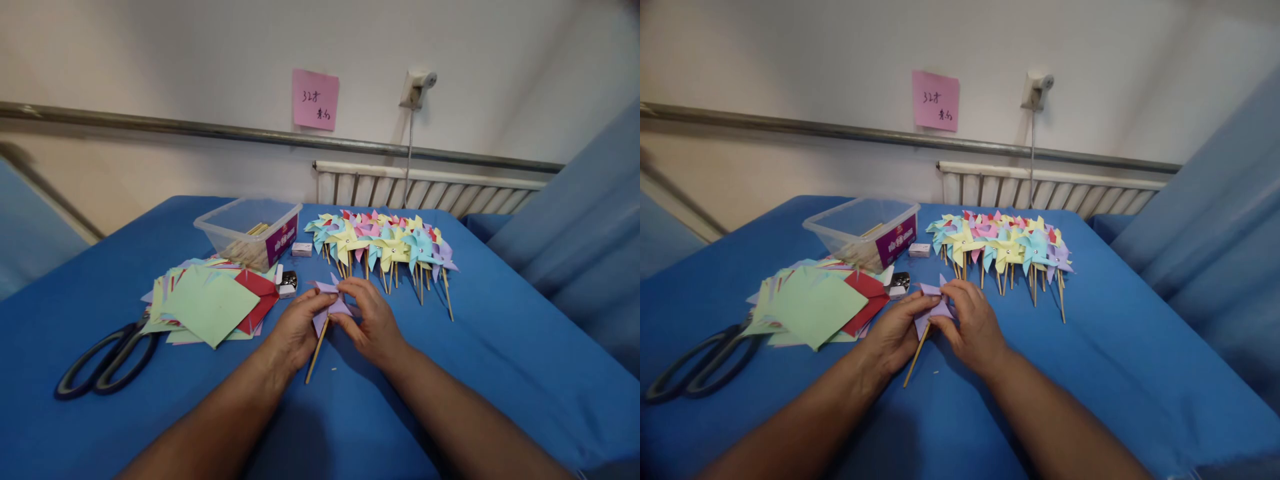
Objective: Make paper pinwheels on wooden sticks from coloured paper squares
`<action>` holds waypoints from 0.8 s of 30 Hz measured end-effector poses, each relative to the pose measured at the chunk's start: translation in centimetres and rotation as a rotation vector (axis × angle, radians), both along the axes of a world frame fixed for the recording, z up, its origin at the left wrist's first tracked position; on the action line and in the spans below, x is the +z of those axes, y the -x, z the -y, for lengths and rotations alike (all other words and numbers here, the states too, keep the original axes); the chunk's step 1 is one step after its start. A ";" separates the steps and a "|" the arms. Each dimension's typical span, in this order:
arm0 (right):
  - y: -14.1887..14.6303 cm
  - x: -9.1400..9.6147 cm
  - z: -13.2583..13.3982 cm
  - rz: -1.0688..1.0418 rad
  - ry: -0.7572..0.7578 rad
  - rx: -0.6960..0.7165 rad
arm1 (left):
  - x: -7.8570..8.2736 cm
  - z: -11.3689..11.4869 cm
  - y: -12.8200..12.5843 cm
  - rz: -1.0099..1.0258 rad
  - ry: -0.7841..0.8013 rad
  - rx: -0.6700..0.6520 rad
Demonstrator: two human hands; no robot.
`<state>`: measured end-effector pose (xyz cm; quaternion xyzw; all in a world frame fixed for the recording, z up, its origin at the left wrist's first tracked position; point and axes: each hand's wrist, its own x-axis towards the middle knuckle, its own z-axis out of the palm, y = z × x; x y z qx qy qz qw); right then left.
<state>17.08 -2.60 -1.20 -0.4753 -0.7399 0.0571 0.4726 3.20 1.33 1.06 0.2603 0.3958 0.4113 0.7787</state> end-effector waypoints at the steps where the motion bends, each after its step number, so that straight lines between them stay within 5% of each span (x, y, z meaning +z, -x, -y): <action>1: 0.0 0.0 0.0 0.004 -0.004 0.003 | 0.0 0.0 0.0 0.007 -0.003 0.000; 13: 0.2 -0.3 -0.2 -0.002 -0.051 -0.009 | -0.5 0.2 -0.3 0.056 -0.012 -0.030; 24: 0.4 -0.2 0.0 -0.301 0.131 0.010 | 0.0 0.4 -0.2 0.039 -0.058 -0.039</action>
